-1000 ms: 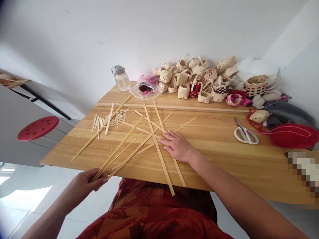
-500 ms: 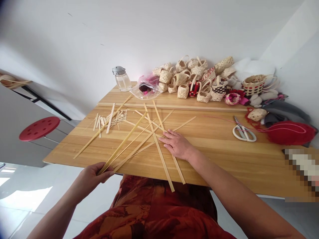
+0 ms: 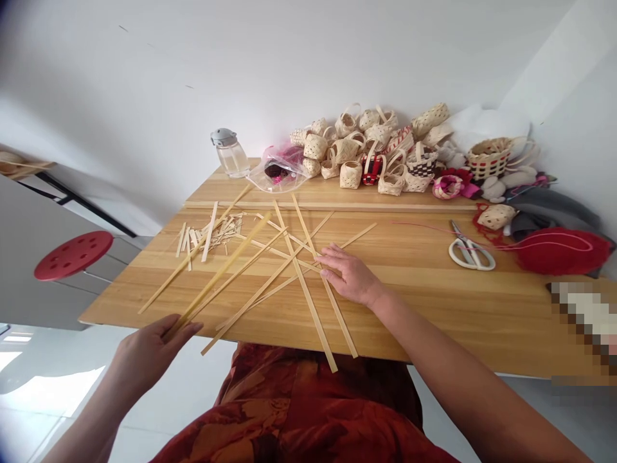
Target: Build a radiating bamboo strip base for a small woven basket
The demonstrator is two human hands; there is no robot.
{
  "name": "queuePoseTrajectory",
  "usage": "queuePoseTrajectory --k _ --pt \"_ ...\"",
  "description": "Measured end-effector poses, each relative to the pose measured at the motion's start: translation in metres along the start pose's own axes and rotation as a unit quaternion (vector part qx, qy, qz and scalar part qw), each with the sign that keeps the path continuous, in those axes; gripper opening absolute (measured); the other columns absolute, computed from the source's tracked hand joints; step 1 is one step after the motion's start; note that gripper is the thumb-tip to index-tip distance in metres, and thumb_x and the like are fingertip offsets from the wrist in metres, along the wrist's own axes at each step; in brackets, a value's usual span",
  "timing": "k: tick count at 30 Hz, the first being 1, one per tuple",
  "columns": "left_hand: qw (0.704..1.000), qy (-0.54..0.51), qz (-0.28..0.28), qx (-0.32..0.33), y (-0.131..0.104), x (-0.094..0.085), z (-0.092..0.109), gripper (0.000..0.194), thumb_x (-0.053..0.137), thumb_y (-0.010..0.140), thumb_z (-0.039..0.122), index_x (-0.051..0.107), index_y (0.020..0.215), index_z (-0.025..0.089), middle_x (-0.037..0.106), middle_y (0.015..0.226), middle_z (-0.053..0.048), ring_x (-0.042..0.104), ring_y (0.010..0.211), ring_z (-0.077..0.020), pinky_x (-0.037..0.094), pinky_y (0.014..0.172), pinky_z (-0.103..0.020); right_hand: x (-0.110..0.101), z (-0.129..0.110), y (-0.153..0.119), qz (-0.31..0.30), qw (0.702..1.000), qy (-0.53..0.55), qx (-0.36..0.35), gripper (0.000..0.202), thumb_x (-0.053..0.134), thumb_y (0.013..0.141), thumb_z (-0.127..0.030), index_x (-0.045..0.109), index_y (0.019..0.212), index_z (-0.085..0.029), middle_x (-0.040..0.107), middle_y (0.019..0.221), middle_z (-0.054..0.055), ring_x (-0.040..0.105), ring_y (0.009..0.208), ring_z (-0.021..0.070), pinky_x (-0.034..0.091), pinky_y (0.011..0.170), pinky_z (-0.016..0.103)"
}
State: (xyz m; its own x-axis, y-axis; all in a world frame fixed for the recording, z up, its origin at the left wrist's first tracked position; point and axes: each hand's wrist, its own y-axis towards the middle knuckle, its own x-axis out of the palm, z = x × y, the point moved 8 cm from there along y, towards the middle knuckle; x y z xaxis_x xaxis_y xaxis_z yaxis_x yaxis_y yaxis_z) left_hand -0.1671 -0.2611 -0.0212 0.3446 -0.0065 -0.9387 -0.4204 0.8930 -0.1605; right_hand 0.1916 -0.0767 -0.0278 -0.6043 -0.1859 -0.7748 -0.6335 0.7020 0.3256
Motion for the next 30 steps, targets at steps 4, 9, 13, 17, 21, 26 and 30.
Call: queuePoseTrajectory --k 4,9,13,17,21,26,30 --pt "0.999 -0.038 0.014 0.02 0.004 -0.009 0.013 0.053 0.052 0.083 0.068 0.041 0.06 0.022 0.042 0.05 0.005 0.043 0.052 -0.0137 0.029 0.054 -0.025 -0.013 0.004 -0.001 0.035 0.999 -0.021 0.012 0.035 0.053 0.099 -0.036 0.07 0.128 -0.026 0.065 0.137 0.009 0.046 0.141 0.0301 0.041 0.116 0.055" --pt "0.992 -0.036 0.003 0.122 0.023 -0.002 0.064 0.046 0.046 0.091 0.059 0.052 0.065 0.022 0.053 0.058 0.002 0.051 0.059 -0.0162 0.035 0.06 -0.026 -0.009 -0.009 -0.006 0.019 0.999 -0.049 0.003 0.036 0.053 0.099 -0.035 0.068 0.131 -0.026 0.066 0.135 0.009 0.048 0.14 0.0317 0.043 0.115 0.057" --pt "0.962 -0.063 0.004 0.267 0.04 0.007 0.121 0.042 0.037 0.1 0.045 0.071 0.094 0.021 0.071 0.093 -0.008 0.066 0.087 -0.0213 0.047 0.08 -0.029 0.005 -0.026 -0.01 -0.018 0.997 -0.078 -0.011 0.043 0.054 0.099 -0.038 0.061 0.139 -0.025 0.054 0.149 0.011 0.036 0.147 0.0332 0.038 0.117 0.058" --pt "0.916 -0.043 -0.01 0.399 0.048 0.02 0.177 0.038 0.041 0.098 0.023 0.067 0.126 0.024 0.069 0.126 -0.007 0.062 0.116 -0.022 0.046 0.102 -0.033 0.017 -0.031 -0.01 -0.045 0.994 -0.099 -0.004 0.053 0.054 0.098 -0.047 0.054 0.146 -0.024 0.051 0.151 0.014 0.035 0.147 0.0355 0.036 0.117 0.059" --pt "0.886 0.016 0.008 0.464 0.054 0.037 0.21 0.047 0.044 0.095 0.012 0.061 0.137 0.026 0.063 0.138 -0.007 0.054 0.131 -0.0228 0.041 0.112 -0.039 0.025 -0.035 -0.009 -0.07 0.992 -0.102 -0.007 0.054 0.053 0.098 -0.05 0.054 0.146 -0.024 0.049 0.153 0.013 0.03 0.15 0.036 0.036 0.116 0.06" --pt "0.879 0.074 0.021 0.47 0.067 0.06 0.22 0.051 0.046 0.094 0.009 0.058 0.14 0.027 0.057 0.146 -0.01 0.048 0.138 -0.026 0.037 0.117 -0.046 0.029 -0.033 -0.008 -0.074 0.991 -0.11 -0.004 0.053 0.053 0.098 -0.05 0.056 0.144 -0.024 0.042 0.158 0.013 0.026 0.151 0.0357 0.032 0.118 0.06" --pt "0.882 0.076 -0.008 0.465 0.071 0.075 0.215 0.048 0.046 0.097 0.015 0.058 0.141 0.03 0.053 0.15 -0.009 0.045 0.142 -0.0273 0.036 0.119 -0.046 0.034 -0.028 -0.008 -0.085 0.989 -0.119 -0.011 0.054 0.053 0.098 -0.051 0.058 0.142 -0.02 0.041 0.158 0.015 0.025 0.151 0.0375 0.03 0.12 0.059"
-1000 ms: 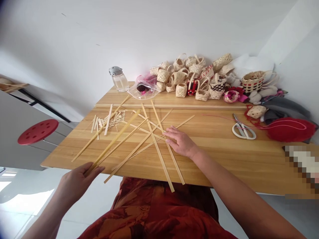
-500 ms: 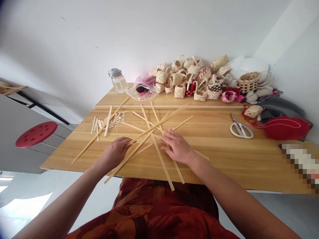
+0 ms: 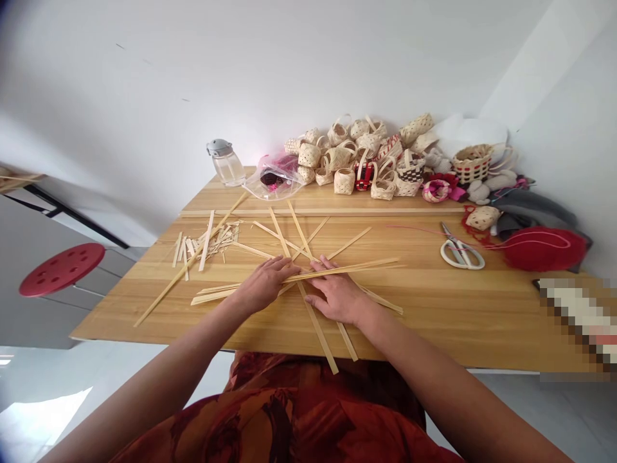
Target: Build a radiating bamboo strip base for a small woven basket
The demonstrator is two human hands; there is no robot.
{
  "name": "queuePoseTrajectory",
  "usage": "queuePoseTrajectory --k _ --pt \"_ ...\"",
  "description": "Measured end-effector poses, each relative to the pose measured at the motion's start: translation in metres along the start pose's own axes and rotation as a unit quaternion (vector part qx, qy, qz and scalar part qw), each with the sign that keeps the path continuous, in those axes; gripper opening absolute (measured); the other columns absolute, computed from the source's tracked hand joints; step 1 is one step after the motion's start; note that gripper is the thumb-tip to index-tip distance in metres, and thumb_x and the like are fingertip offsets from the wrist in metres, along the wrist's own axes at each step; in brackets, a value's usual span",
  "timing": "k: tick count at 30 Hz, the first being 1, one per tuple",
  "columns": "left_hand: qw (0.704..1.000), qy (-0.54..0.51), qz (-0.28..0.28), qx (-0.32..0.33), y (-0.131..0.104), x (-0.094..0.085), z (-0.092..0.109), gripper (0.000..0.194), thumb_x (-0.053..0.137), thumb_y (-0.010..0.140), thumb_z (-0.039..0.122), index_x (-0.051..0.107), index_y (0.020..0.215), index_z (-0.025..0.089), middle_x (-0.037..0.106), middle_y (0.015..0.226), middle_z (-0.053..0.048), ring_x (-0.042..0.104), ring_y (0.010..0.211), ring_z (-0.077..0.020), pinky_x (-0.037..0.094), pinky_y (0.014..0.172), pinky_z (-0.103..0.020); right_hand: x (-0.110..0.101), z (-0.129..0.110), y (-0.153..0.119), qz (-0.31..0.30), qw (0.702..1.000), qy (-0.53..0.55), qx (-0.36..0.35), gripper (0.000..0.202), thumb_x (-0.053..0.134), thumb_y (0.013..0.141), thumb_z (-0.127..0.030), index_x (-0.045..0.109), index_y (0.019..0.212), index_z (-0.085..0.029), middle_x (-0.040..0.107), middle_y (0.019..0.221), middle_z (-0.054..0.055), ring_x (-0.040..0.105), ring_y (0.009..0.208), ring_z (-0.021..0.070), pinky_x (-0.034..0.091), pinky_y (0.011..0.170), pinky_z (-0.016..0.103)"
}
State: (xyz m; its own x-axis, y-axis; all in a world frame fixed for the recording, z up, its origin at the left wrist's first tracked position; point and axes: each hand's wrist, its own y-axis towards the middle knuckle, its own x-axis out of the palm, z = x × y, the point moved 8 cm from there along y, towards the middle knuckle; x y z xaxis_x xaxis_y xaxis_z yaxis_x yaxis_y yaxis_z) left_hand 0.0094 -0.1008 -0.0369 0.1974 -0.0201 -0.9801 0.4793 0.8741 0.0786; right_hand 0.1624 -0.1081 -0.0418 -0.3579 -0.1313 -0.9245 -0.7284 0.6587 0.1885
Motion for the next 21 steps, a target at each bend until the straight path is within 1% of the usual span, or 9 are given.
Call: queuePoseTrajectory --k 3,5,8,13,16,18,21 --pt "1.0 -0.03 0.002 0.002 -0.004 0.006 -0.001 0.045 0.044 0.1 0.021 0.057 0.141 0.03 0.05 0.152 -0.008 0.044 0.143 -0.0259 0.039 0.118 -0.042 0.003 0.001 0.0 0.001 1.0 -0.003 -0.009 0.055 0.055 0.097 -0.05 0.055 0.145 -0.024 0.042 0.158 0.014 0.028 0.15 0.0374 0.031 0.119 0.062" --pt "0.999 -0.044 0.007 -0.003 -0.006 0.008 -0.001 0.046 0.045 0.099 0.021 0.057 0.143 0.029 0.047 0.155 -0.008 0.041 0.145 -0.0252 0.038 0.118 -0.04 0.003 0.001 0.0 0.003 1.0 -0.008 -0.012 0.056 0.056 0.097 -0.049 0.054 0.147 -0.025 0.043 0.157 0.014 0.029 0.149 0.0375 0.031 0.118 0.062" --pt "0.999 -0.051 0.008 -0.01 -0.008 0.009 0.0 0.047 0.045 0.098 0.018 0.057 0.143 0.029 0.046 0.155 -0.008 0.039 0.147 -0.0257 0.038 0.118 -0.04 0.002 -0.001 0.0 -0.006 1.0 -0.019 -0.009 0.056 0.056 0.096 -0.049 0.054 0.147 -0.025 0.044 0.156 0.014 0.031 0.148 0.0381 0.032 0.117 0.062" --pt "0.999 -0.048 0.006 -0.023 -0.014 0.007 0.003 0.05 0.044 0.097 0.013 0.056 0.143 0.028 0.045 0.155 -0.009 0.039 0.147 -0.0275 0.038 0.119 -0.041 0.001 -0.005 0.001 -0.027 0.999 -0.032 -0.003 0.053 0.055 0.097 -0.048 0.058 0.143 -0.022 0.044 0.156 0.016 0.032 0.148 0.0394 0.031 0.116 0.062" --pt "0.998 -0.055 0.006 -0.037 -0.018 0.008 0.003 0.052 0.045 0.095 0.011 0.056 0.143 0.029 0.044 0.157 -0.008 0.038 0.148 -0.0273 0.037 0.12 -0.042 0.003 -0.005 0.001 -0.028 0.999 -0.025 -0.004 0.052 0.056 0.097 -0.046 0.056 0.145 -0.026 0.044 0.157 0.014 0.03 0.149 0.038 0.03 0.116 0.061" --pt "0.997 -0.058 0.004 -0.047 -0.02 0.01 0.003 0.052 0.045 0.095 0.011 0.056 0.143 0.03 0.043 0.158 -0.008 0.037 0.148 -0.0279 0.037 0.12 -0.043 0.004 -0.005 0.0 -0.03 0.999 -0.022 -0.004 0.053 0.056 0.097 -0.046 0.054 0.146 -0.027 0.043 0.157 0.013 0.03 0.149 0.0377 0.029 0.117 0.061" --pt "0.997 -0.058 0.002 -0.051 -0.022 0.01 0.005 0.049 0.047 0.097 0.015 0.057 0.142 0.03 0.044 0.158 -0.008 0.037 0.148 -0.0281 0.037 0.12 -0.044 0.005 -0.005 -0.001 -0.034 0.999 -0.018 -0.004 0.052 0.054 0.098 -0.046 0.054 0.146 -0.027 0.044 0.157 0.013 0.03 0.149 0.0383 0.028 0.116 0.063"
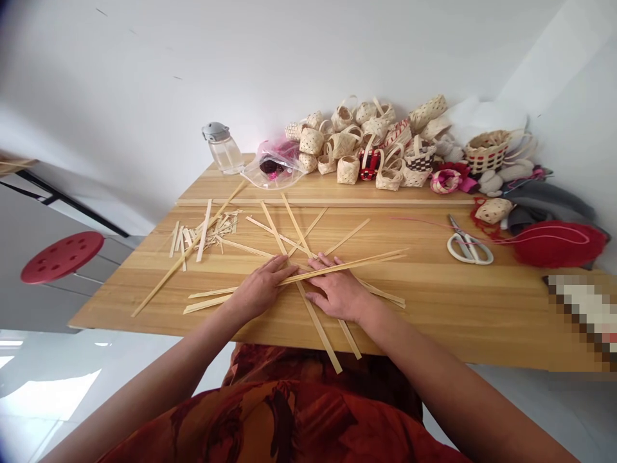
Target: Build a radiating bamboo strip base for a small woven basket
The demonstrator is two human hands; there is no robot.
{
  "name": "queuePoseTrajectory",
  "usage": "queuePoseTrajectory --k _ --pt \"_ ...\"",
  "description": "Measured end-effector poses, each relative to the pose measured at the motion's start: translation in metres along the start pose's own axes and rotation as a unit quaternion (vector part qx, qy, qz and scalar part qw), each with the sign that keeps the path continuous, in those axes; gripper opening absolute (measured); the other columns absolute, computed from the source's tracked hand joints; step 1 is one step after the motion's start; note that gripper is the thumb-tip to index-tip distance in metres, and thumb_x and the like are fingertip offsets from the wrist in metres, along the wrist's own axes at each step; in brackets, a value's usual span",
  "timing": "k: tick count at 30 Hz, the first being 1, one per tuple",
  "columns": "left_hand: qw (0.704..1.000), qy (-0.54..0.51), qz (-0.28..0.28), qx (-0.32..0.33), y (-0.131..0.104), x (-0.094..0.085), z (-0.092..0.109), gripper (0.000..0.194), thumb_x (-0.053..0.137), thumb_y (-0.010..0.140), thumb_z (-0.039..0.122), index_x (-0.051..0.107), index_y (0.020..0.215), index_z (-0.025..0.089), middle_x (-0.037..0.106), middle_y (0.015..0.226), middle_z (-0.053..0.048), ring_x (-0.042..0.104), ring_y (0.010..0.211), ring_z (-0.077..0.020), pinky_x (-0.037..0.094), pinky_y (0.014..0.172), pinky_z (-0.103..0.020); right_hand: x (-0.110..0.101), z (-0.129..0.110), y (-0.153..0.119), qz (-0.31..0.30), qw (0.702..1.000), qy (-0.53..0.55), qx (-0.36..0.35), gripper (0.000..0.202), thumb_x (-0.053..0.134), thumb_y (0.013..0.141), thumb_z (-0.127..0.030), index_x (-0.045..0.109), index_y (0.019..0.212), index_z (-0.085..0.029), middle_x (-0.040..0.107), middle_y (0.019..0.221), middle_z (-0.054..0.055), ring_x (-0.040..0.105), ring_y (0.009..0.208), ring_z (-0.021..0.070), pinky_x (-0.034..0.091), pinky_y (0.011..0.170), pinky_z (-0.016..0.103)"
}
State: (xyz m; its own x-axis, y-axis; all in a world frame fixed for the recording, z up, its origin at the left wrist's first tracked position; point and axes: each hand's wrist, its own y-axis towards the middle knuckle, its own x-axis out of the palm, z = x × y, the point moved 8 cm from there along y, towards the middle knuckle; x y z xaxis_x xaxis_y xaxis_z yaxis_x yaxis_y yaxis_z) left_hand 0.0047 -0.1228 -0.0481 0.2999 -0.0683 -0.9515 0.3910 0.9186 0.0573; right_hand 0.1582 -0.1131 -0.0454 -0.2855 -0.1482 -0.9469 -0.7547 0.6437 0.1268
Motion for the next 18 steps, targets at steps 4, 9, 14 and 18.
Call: queuePoseTrajectory --k 4,9,14,18 --pt "0.999 -0.007 0.022 -0.027 -0.005 -0.019 -0.004 0.052 0.048 0.093 0.011 0.058 0.141 0.029 0.047 0.156 -0.007 0.048 0.141 -0.0247 0.041 0.117 -0.038 -0.005 -0.002 0.0 0.008 1.0 0.003 -0.005 0.05 0.053 0.099 -0.046 0.054 0.146 -0.029 0.046 0.155 0.012 0.033 0.148 0.0375 0.031 0.116 0.062" --pt "0.986 -0.062 0.072 -0.134 -0.025 -0.057 -0.032 0.032 0.051 0.092 0.02 0.075 0.115 0.022 0.075 0.111 -0.008 0.069 0.103 -0.0224 0.051 0.094 -0.032 -0.009 -0.002 0.0 0.025 1.0 0.003 -0.003 0.052 0.047 0.101 -0.05 0.052 0.147 -0.028 0.043 0.157 0.012 0.029 0.15 0.0353 0.029 0.118 0.06" --pt "0.969 -0.102 0.03 -0.223 -0.041 -0.045 -0.048 0.017 0.068 0.081 0.032 0.077 0.09 0.022 0.077 0.085 -0.004 0.068 0.081 -0.0217 0.047 0.073 -0.029 -0.007 -0.007 0.003 0.038 0.999 0.011 -0.017 0.052 0.051 0.099 -0.05 0.056 0.145 -0.027 0.048 0.154 0.013 0.031 0.149 0.0364 0.032 0.117 0.058" --pt "0.963 -0.123 0.037 -0.235 -0.038 -0.034 -0.04 0.019 0.067 0.077 0.026 0.076 0.094 0.022 0.077 0.09 -0.004 0.068 0.083 -0.0209 0.045 0.073 -0.028 -0.002 -0.011 0.005 0.023 1.0 0.001 -0.021 0.052 0.053 0.097 -0.051 0.057 0.144 -0.028 0.053 0.149 0.013 0.042 0.142 0.0379 0.034 0.115 0.059"
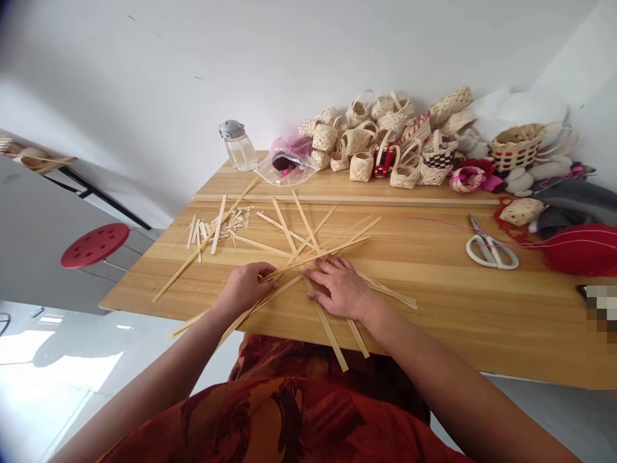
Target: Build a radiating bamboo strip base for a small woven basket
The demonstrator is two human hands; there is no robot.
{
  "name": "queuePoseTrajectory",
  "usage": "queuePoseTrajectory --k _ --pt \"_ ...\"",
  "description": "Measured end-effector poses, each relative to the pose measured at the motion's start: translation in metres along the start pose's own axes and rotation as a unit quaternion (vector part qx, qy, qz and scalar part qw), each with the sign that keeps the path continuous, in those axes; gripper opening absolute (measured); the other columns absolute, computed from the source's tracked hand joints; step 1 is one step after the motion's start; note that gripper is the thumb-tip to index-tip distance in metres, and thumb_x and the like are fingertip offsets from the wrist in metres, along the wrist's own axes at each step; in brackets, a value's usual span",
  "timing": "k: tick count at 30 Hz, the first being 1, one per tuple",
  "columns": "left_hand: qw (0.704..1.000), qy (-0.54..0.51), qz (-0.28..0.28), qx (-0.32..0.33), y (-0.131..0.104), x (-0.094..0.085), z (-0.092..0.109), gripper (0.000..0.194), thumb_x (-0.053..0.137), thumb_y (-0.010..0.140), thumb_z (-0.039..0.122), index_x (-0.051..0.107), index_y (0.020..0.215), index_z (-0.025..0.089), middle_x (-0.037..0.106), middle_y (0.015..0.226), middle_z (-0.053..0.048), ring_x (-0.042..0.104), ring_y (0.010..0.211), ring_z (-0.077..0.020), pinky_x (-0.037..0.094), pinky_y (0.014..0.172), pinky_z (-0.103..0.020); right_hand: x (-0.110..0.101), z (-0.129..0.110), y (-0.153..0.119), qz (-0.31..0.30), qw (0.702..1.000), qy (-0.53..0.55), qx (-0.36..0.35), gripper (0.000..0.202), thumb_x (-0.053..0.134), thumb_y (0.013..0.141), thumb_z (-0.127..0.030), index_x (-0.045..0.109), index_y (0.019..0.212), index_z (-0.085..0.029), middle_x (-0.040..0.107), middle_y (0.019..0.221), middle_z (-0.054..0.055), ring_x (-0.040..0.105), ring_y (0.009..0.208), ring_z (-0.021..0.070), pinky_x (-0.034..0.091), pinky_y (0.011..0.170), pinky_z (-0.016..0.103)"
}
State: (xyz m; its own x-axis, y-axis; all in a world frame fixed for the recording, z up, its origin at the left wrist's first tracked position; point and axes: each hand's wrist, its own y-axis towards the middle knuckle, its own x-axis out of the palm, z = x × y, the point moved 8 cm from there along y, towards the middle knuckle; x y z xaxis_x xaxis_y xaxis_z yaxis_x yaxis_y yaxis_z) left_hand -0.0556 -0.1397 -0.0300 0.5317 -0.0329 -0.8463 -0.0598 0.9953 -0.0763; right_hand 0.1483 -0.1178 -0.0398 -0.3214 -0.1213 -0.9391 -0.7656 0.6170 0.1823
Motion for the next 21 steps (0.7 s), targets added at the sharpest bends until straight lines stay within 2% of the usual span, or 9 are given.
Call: queuePoseTrajectory --k 5,9,21 --pt "1.0 0.0 -0.004 0.01 0.0049 0.0049 0.0091 0.019 0.066 0.078 0.025 0.076 0.093 0.022 0.077 0.088 -0.003 0.067 0.082 -0.0208 0.043 0.073 -0.028 0.0034 0.0022 -0.002 0.008 1.0 -0.003 0.0 0.052 0.053 0.098 -0.052 0.055 0.146 -0.031 0.048 0.154 0.012 0.032 0.148 0.0385 0.032 0.115 0.06" --pt "1.0 -0.002 -0.01 0.012 0.0076 0.0049 0.0105 0.016 0.066 0.077 0.022 0.077 0.088 0.023 0.078 0.088 -0.002 0.067 0.082 -0.0203 0.043 0.073 -0.027 0.0024 0.0012 -0.0022 0.017 1.0 -0.007 -0.01 0.052 0.053 0.098 -0.052 0.058 0.144 -0.028 0.051 0.151 0.014 0.036 0.145 0.0386 0.034 0.114 0.059" --pt "1.0 -0.012 -0.011 -0.016 0.0023 0.004 0.0061 0.022 0.07 0.078 0.021 0.078 0.098 0.023 0.079 0.096 -0.003 0.069 0.088 -0.0208 0.045 0.077 -0.027 -0.0008 -0.0056 -0.0046 0.03 0.999 -0.009 -0.042 0.051 0.058 0.096 -0.047 0.059 0.142 -0.025 0.054 0.147 0.016 0.038 0.144 0.0386 0.036 0.113 0.059"
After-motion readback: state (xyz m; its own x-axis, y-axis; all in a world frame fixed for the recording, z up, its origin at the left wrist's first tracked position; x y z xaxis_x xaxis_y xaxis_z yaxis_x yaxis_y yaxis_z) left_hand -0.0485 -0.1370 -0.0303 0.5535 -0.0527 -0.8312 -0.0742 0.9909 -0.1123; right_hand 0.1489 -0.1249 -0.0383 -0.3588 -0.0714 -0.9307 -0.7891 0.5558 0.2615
